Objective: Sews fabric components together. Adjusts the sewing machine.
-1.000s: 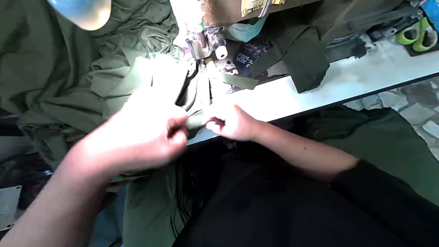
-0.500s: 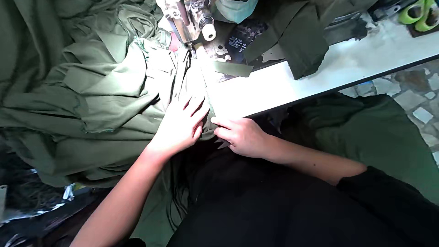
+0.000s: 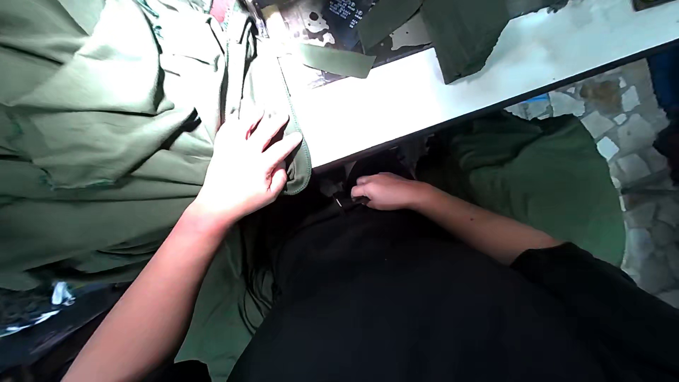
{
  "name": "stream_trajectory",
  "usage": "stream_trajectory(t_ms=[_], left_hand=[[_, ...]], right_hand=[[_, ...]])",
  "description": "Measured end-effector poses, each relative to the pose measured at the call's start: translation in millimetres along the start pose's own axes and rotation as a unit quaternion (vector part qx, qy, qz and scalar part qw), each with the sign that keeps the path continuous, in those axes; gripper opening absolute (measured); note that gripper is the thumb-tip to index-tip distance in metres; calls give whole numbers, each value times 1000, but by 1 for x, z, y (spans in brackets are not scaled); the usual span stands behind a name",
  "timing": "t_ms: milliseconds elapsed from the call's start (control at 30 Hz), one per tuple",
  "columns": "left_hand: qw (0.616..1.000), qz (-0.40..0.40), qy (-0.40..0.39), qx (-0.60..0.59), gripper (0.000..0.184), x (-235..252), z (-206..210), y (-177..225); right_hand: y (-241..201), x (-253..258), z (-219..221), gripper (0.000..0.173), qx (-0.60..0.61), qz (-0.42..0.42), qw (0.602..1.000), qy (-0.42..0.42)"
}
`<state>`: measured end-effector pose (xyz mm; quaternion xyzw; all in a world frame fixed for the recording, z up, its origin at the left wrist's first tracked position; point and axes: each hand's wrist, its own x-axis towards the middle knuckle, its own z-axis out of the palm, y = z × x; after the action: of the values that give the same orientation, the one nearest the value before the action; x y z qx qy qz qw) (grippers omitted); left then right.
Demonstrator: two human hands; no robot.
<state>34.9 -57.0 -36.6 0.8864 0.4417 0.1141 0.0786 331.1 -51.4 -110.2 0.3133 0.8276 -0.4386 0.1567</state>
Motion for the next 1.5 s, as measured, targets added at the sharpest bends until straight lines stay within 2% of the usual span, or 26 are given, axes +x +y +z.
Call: stream_trajectory(t_ms=[33,100,200,233,300,367,400,467,500,533,567,600,700,800,933,1133,1267,1400,1500], left_hand=[[1000,0,2,0,49,0,0,0],[1000,-4,3,0,49,-1,1,0],[1000,-8,7,-3,50,0,2,-1],[1000,-3,15,-4,50,-1,3,-1],[999,6,41,-7,46,-1,6,-2],[999,5,52,-14,43,-1,7,-3],[999,3,49,-22,43,-1,6,-3],[999,-3,32,-38,45,-1,3,-3],[999,-3,30,-43,45,0,2,-3],[998,-3,30,-50,45,0,1,-3],[998,-1,34,-62,45,1,0,-4],[996,-1,41,-79,44,2,-3,-4],[991,-24,29,-132,39,8,-21,-5],[992,-33,33,-119,31,34,-32,-4],[996,20,49,-69,23,99,-25,-4],[993,113,16,-29,17,170,-9,19],[995,86,-39,29,17,167,8,27],[994,107,-1,4,19,133,11,24],[991,120,13,-52,20,131,8,19]], right_hand=[[3,3,1,20,6,-12,1000,8],[10,6,3,15,58,-5,996,75],[16,8,1,26,120,66,972,192],[13,8,0,29,98,97,970,198],[-6,0,-6,44,12,119,982,144],[-39,-14,-15,45,-2,48,993,104],[-52,-21,-18,37,7,-28,992,122],[-66,-18,-19,20,-6,-197,940,278],[-72,-10,-23,20,-32,-235,908,344],[-76,-2,-30,26,-67,-239,891,379],[-80,5,-36,33,-99,-220,891,385],[-84,9,-42,36,-121,-195,899,372],[-89,12,-48,26,-140,-166,914,342],[-94,10,-50,16,-138,-140,928,317],[-102,8,-58,18,-118,-100,960,233],[-104,6,-62,29,-91,-98,969,209],[-100,6,-61,26,-88,-113,967,209],[-98,6,-58,21,-76,-139,954,255],[-97,7,-58,21,-70,-144,955,250]])
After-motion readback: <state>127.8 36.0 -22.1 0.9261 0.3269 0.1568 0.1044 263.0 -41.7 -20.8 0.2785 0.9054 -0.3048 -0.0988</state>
